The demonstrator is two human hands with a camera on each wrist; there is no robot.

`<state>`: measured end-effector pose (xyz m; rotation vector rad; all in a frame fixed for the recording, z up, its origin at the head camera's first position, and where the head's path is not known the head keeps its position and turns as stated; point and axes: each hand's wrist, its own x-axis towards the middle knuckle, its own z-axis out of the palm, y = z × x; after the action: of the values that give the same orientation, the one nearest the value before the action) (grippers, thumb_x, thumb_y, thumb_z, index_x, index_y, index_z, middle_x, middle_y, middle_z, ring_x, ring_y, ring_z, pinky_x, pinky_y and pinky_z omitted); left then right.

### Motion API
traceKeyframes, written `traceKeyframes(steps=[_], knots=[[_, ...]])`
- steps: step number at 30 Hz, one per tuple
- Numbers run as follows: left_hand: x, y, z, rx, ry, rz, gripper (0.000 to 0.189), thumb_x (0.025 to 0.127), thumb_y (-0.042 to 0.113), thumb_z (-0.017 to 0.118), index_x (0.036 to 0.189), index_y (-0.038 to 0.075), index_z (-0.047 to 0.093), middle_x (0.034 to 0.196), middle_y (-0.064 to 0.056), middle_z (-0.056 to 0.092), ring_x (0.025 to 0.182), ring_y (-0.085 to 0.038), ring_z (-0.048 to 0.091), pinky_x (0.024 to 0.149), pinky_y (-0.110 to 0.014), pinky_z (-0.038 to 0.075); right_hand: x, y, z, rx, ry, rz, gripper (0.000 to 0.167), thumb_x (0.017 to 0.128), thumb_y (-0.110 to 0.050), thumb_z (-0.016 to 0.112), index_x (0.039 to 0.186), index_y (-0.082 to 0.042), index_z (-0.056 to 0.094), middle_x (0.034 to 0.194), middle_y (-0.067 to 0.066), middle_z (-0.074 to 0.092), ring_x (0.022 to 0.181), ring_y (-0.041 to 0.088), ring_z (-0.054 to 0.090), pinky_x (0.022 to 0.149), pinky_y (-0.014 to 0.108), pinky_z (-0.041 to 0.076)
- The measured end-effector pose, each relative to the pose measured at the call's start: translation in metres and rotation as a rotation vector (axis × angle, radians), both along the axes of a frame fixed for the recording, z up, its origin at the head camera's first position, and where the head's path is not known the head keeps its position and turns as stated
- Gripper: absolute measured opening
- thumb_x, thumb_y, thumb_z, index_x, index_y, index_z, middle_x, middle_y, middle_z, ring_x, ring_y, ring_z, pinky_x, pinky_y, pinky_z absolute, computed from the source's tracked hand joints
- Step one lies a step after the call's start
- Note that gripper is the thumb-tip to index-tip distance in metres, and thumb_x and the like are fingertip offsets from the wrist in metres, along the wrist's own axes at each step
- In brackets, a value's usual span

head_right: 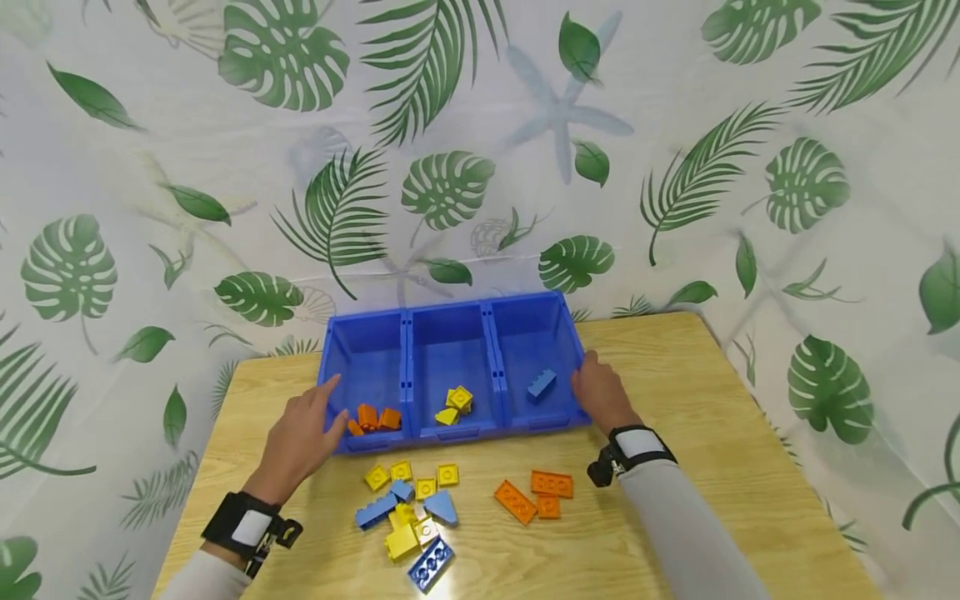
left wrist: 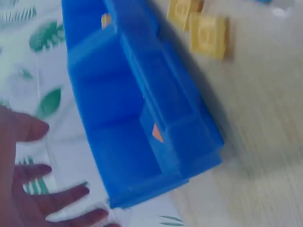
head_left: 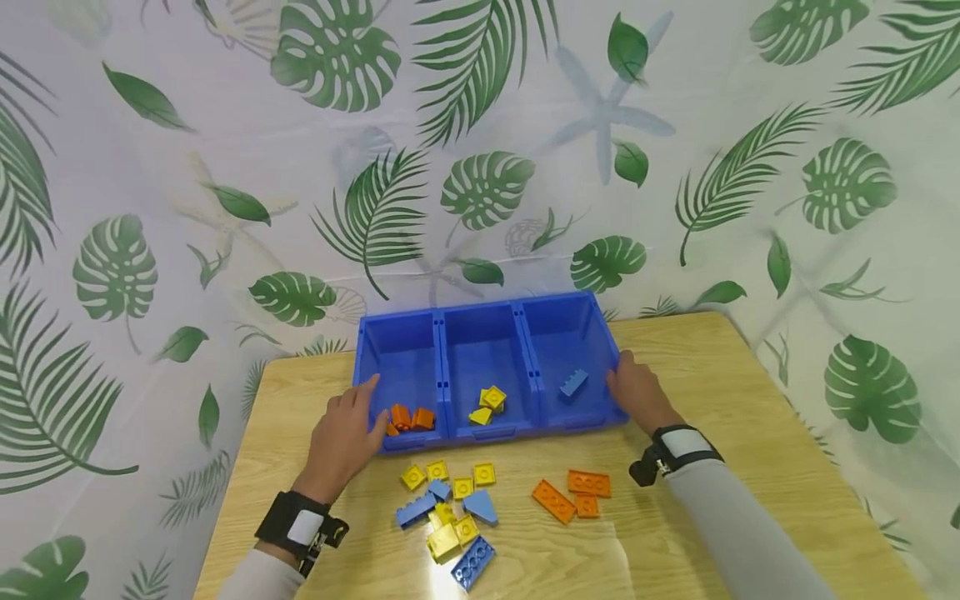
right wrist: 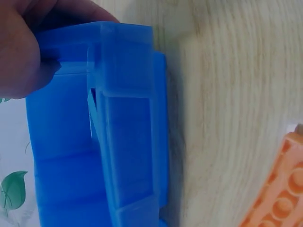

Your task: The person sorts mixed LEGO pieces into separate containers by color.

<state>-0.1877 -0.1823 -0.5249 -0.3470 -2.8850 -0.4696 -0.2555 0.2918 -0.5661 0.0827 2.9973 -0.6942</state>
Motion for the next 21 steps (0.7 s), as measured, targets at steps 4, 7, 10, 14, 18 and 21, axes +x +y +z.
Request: traceKeyframes(steps=[4,7,10,14,18,21], knots=[[0.024,0.011,0.000,-0.053,0.009,-0.143,0.069,0.093,0.043,0.074,0.151,0.012,0.053,0.134,-0.020,0.065,0.119,-0.042,0.063,0.092,-0.057,0.058,0.000,0.002,-0.002,-0.030,0.025,-0.004,0.034,0.106,-0.015,0.045,0.123,0.014,0.044,0.092,0.035,0.066,0.072,0.037,0.068,0.055,0.042,0.050],[0.038,0.016,-0.002,-0.042,-0.062,-0.207,0.073,0.089,0.046,0.079,0.150,0.015,0.054,0.134,-0.017,0.066,0.120,-0.040,0.063,0.096,-0.057,0.056,-0.003,0.003,-0.003,-0.038,0.040,0.002,0.034,0.107,-0.015,0.044,0.123,0.014,0.044,0.091,0.034,0.066,0.071,0.035,0.067,0.054,0.040,0.050],[0.049,0.020,-0.006,0.004,-0.201,-0.245,0.072,0.088,0.043,0.081,0.150,0.016,0.055,0.136,-0.015,0.065,0.125,-0.038,0.061,0.101,-0.057,0.054,-0.005,0.003,-0.004,-0.038,0.031,0.013,0.034,0.107,-0.015,0.044,0.124,0.015,0.043,0.090,0.032,0.066,0.070,0.032,0.066,0.053,0.039,0.049],[0.060,0.020,-0.018,0.014,-0.376,-0.276,0.065,0.090,0.037,0.080,0.147,0.013,0.057,0.138,-0.015,0.064,0.129,-0.036,0.061,0.104,-0.055,0.053,-0.006,0.003,-0.003,-0.050,-0.013,0.033,0.035,0.108,-0.014,0.042,0.125,0.016,0.041,0.092,0.031,0.065,0.072,0.030,0.064,0.056,0.038,0.049],[0.067,0.020,-0.035,-0.017,-0.459,-0.321,0.060,0.088,0.030,0.081,0.141,0.008,0.062,0.130,-0.015,0.068,0.117,-0.033,0.066,0.097,-0.051,0.056,-0.005,0.004,0.001,-0.060,-0.056,0.043,0.036,0.108,-0.014,0.041,0.126,0.016,0.039,0.095,0.032,0.065,0.074,0.030,0.063,0.059,0.039,0.050],[0.071,0.022,-0.047,-0.033,-0.470,-0.350,0.056,0.087,0.026,0.082,0.136,0.008,0.065,0.121,-0.012,0.071,0.106,-0.027,0.069,0.090,-0.045,0.058,-0.003,0.005,0.003,-0.053,-0.070,0.036,0.036,0.107,-0.013,0.041,0.126,0.017,0.039,0.095,0.032,0.065,0.075,0.030,0.064,0.060,0.039,0.051]])
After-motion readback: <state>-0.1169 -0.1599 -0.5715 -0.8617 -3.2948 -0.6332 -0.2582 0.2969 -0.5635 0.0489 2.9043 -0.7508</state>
